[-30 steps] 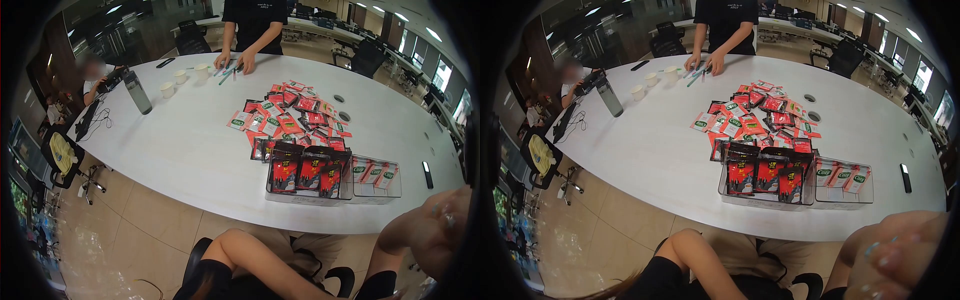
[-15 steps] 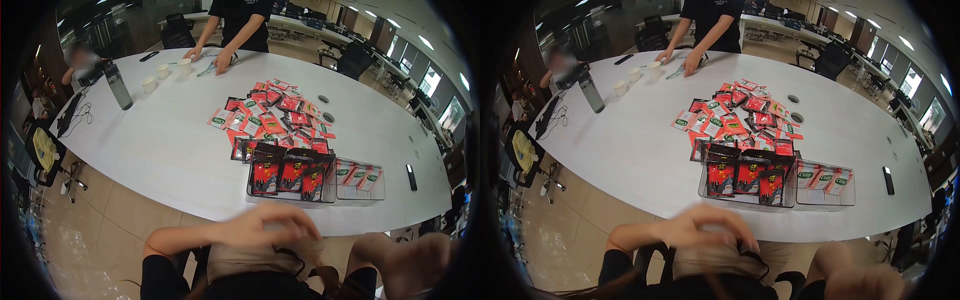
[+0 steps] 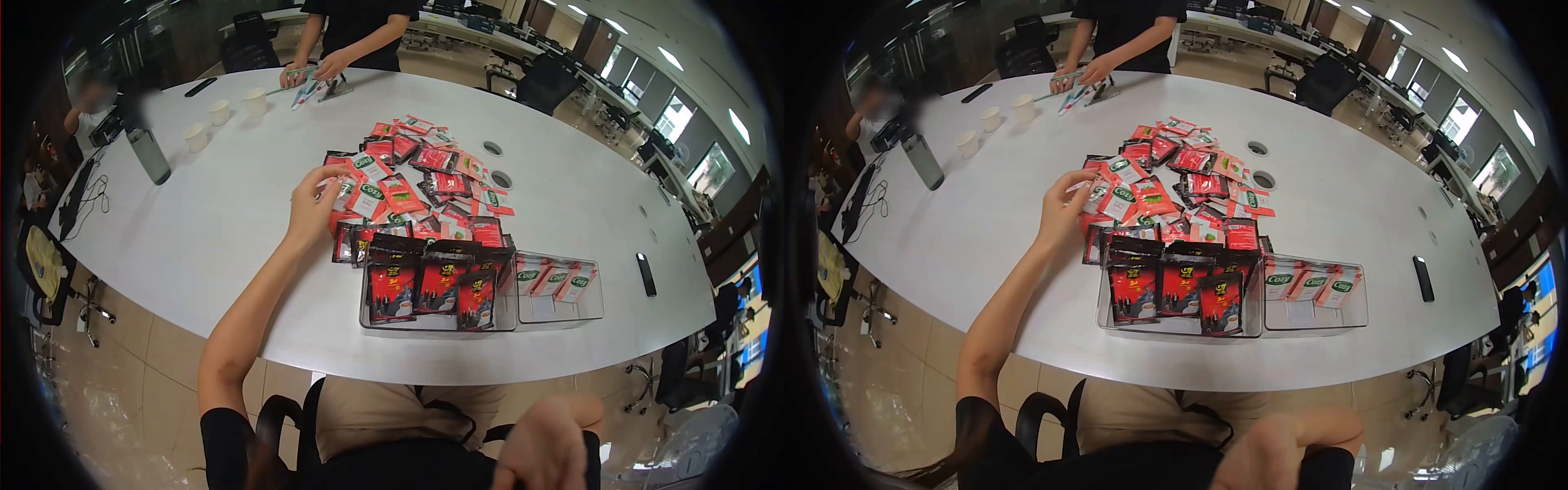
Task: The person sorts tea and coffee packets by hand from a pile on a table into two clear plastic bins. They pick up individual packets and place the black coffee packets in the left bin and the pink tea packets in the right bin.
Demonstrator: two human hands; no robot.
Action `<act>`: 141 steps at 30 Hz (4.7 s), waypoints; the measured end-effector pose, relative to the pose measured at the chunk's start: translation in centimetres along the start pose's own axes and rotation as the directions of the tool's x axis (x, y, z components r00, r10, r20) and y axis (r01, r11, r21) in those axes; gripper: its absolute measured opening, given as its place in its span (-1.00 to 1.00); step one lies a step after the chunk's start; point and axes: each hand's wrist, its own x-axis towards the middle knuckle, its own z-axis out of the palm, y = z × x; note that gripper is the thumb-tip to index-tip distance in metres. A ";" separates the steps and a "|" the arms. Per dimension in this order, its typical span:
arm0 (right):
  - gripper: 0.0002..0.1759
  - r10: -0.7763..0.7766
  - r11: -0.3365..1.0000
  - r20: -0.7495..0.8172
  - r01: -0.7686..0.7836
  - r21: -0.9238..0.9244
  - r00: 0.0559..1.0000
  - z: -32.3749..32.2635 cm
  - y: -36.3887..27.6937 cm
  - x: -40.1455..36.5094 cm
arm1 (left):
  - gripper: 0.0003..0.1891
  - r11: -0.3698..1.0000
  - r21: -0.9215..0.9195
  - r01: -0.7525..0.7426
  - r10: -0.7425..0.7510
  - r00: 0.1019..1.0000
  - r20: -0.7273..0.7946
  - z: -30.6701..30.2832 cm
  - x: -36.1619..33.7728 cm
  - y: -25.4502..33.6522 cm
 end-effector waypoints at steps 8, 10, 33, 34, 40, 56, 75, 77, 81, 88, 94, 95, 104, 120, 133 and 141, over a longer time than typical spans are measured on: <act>-0.60 0.208 0.976 0.841 -0.164 -0.143 0.500 -2.7 4.2 -6.1 | -0.53 0.881 0.402 -0.249 0.144 0.951 0.274 0.1 -1.1 -1.7; -0.68 0.510 0.824 0.803 -0.445 -0.352 0.309 -1.2 7.3 -7.8 | -0.39 0.809 0.511 -0.291 0.127 0.935 0.332 0.2 -1.4 -1.3; -0.14 0.197 0.540 0.640 -0.462 -0.703 -0.743 4.6 12.5 -28.3 | -0.26 0.742 0.591 -0.316 -0.016 0.873 0.487 0.0 -2.1 -0.1; -0.15 0.215 0.563 0.717 -0.515 -0.646 -0.664 4.0 12.4 -28.8 | -0.30 0.732 0.603 -0.316 -0.009 0.881 0.472 0.1 -2.0 0.5; -0.28 0.270 0.536 0.787 -0.593 -0.601 -0.554 3.4 12.1 -28.4 | -0.45 0.752 0.548 -0.367 0.073 0.872 0.484 0.2 -1.8 -0.7; -0.70 0.670 0.492 0.683 -0.516 -0.701 -0.290 5.6 16.7 -29.3 | -0.31 0.747 0.535 -0.395 0.091 0.858 0.506 0.6 -2.7 0.8; -0.47 0.359 0.631 0.751 -0.448 -0.633 -0.554 8.5 16.9 -34.8 | -0.54 0.862 0.471 -0.189 0.070 0.963 0.259 0.3 -2.1 0.8; -0.55 0.385 0.648 0.774 -0.450 -0.615 -0.502 8.7 16.7 -35.0 | -0.55 0.868 0.472 -0.153 0.038 0.969 0.245 0.1 -2.0 1.4; -0.63 0.422 0.679 0.809 -0.448 -0.581 -0.410 8.9 16.5 -34.5 | -0.66 0.943 0.235 -0.236 0.183 0.957 0.227 0.3 -1.4 1.3; -0.56 0.552 0.499 0.737 -0.554 -0.667 -0.391 9.2 16.9 -32.8 | -0.77 0.999 -0.008 0.032 -0.030 0.988 0.148 0.8 -1.8 0.8; -0.60 0.716 0.139 0.599 -0.767 -0.626 -0.359 9.4 19.2 -30.1 | -0.69 0.970 -0.210 0.124 -0.105 0.990 0.097 1.0 -1.4 -0.9; -0.63 0.699 -0.055 0.578 -0.838 -0.543 -0.420 9.5 19.2 -30.0 | -0.67 0.966 -0.219 0.135 -0.115 0.988 0.103 0.9 -1.2 -1.0; -0.75 0.544 -0.637 0.597 -0.753 -0.165 -0.590 11.1 17.1 -24.5 | -0.42 0.788 -0.528 0.317 -0.290 0.947 0.137 1.3 -1.6 0.4; -0.80 0.522 -0.599 0.571 -0.749 -0.283 -0.634 12.5 15.3 -23.1 | -0.18 0.995 -0.062 -0.073 0.056 0.969 -0.240 0.3 -1.2 0.6; -0.77 0.464 -0.732 0.298 -0.550 -0.401 -0.834 9.8 14.5 -27.3 | -0.18 0.991 0.131 -0.004 0.032 0.976 -0.215 0.5 -1.0 -2.6; -0.78 0.495 -0.746 0.388 -0.609 -0.269 -0.777 9.0 14.6 -26.8 | -0.37 0.999 0.043 -0.026 0.036 0.962 -0.269 -0.7 -0.2 -3.1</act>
